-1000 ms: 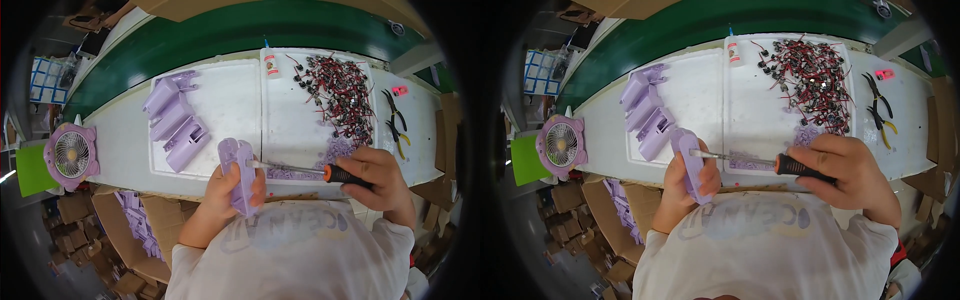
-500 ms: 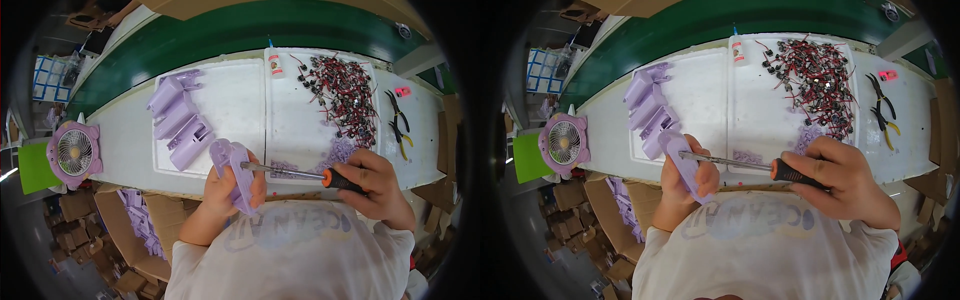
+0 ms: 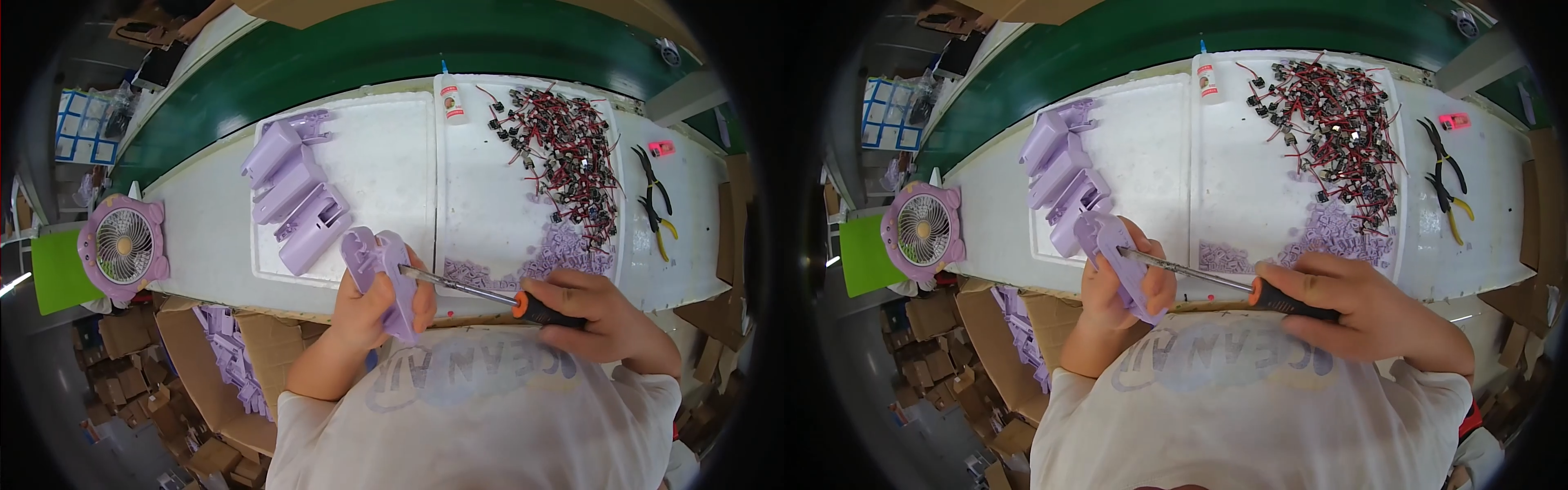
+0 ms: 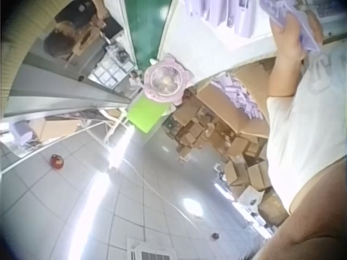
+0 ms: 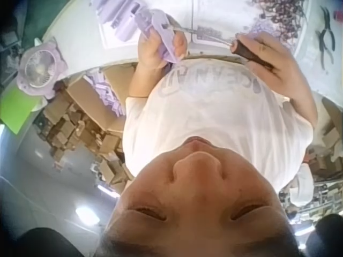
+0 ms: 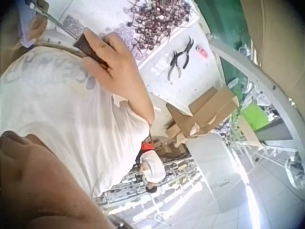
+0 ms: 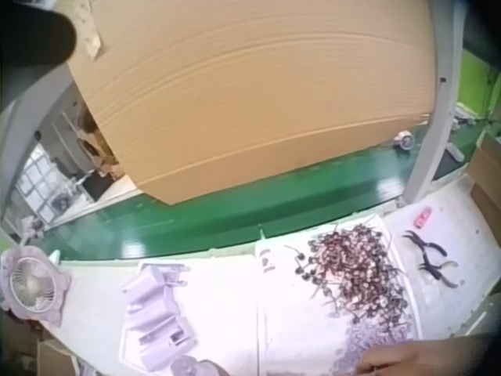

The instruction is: The person assembles electronic components and wires into a purple plastic fan casing, securing them with screws using a screwdriver, and applying glue from a bottle, while manipulating wires with pliers.

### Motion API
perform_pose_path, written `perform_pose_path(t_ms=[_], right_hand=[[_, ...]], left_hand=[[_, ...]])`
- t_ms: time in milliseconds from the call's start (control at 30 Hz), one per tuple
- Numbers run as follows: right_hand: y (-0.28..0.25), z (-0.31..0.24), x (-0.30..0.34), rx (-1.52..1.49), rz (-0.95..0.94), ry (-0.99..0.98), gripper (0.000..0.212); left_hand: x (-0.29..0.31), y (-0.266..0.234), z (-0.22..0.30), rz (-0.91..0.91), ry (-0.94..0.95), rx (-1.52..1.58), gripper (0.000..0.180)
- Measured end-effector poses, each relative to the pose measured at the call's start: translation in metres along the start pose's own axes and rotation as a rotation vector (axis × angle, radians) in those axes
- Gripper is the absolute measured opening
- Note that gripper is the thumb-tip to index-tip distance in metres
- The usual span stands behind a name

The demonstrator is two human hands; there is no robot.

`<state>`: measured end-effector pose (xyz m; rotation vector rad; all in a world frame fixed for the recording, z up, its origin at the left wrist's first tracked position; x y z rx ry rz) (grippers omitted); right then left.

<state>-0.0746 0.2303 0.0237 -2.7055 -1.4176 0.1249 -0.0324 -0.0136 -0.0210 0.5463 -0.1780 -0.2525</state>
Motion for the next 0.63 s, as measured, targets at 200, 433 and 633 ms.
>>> perform_pose_path(t_ms=[200, 433, 633], right_hand=[[0.01, 0.002, 0.0, 0.07, 0.067, -0.011, 0.051], [0.01, -0.01, -0.007, 0.128, 0.035, 0.02, 0.049], [0.011, -0.01, -0.01, 0.176, 0.008, 0.028, 0.05]], left_hand=[[0.002, -0.004, 0.001, 0.068, 0.007, -0.191, 0.033], [0.005, -0.007, 0.02, 0.134, -0.031, -0.376, 0.028], [0.002, -0.016, 0.048, 0.031, -0.063, -0.655, 0.03]])
Point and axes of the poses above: each hand's wrist, its own x-axis away from the middle knuckle, its own y-axis out of the palm, z = x × y, the point moved 3 cm from there along -x, towards the middle knuckle, and after that the axes turned 13 degrees about -x, right-handed, at the moved point
